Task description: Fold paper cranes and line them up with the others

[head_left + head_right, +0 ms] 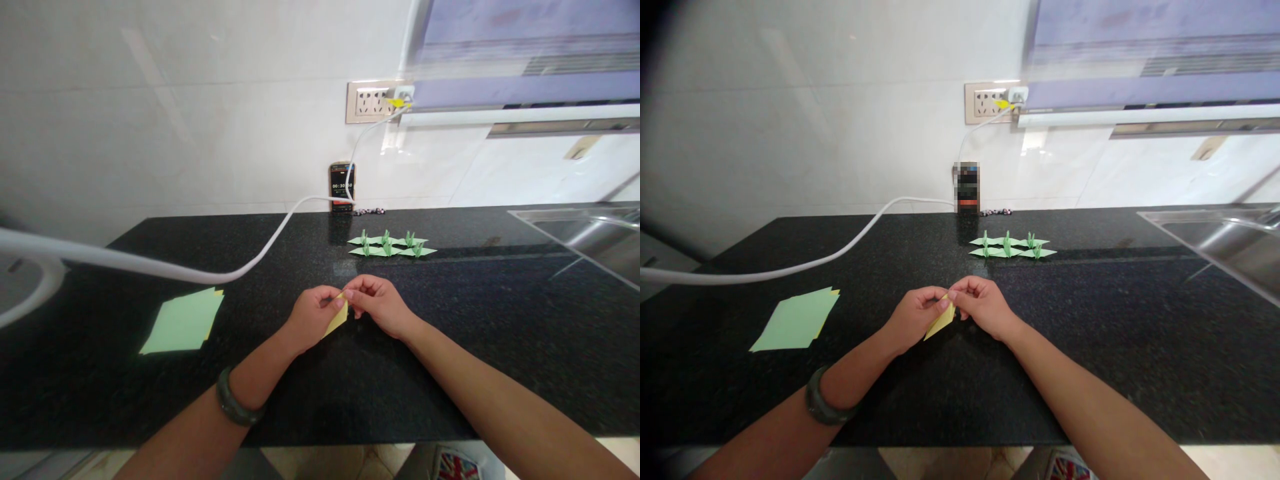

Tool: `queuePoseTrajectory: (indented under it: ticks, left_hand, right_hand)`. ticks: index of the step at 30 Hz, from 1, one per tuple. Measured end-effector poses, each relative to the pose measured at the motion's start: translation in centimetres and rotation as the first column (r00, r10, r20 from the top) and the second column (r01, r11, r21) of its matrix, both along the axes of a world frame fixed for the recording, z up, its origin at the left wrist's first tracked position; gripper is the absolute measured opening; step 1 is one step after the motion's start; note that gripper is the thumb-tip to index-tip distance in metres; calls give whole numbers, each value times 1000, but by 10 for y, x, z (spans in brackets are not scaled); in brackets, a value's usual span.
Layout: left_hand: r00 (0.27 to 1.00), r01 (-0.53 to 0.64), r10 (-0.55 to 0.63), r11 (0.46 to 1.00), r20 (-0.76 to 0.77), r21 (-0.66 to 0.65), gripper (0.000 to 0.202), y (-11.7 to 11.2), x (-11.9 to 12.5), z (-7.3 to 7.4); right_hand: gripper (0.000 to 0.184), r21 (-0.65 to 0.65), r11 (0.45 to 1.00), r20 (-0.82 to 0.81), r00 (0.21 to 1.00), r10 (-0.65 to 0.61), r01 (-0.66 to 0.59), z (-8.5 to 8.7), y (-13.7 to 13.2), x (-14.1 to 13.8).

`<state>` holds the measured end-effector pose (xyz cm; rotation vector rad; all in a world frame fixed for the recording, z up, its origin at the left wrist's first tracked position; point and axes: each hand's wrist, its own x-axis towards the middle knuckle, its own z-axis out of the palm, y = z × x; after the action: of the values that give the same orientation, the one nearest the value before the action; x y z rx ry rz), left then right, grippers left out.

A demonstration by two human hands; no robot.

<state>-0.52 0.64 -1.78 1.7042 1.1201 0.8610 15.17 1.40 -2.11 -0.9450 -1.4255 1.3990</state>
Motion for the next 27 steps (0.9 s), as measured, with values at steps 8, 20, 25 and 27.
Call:
queuePoseTrajectory:
  ticks: [8,20,25,27]
  left_hand:
    - [1000,-2,3,998,-21,64,26,2,-1,-5]
    - [996,-10,21,992,-91,122,21,2,0,-1]
    - [997,-8,13,998,-75,60,22,3,0,-5]
    - [997,-9,13,998,-72,55,22,3,1,-5]
  right_hand:
    - [18,30,999,98,995,-31,28,-1,0,1]
    - [15,-61,994,-59,994,-92,88,-2,0,-1]
    - [23,-95,977,-149,968,-201,188,1,5,2]
    - [25,-100,982,-111,978,-174,163,1,5,2]
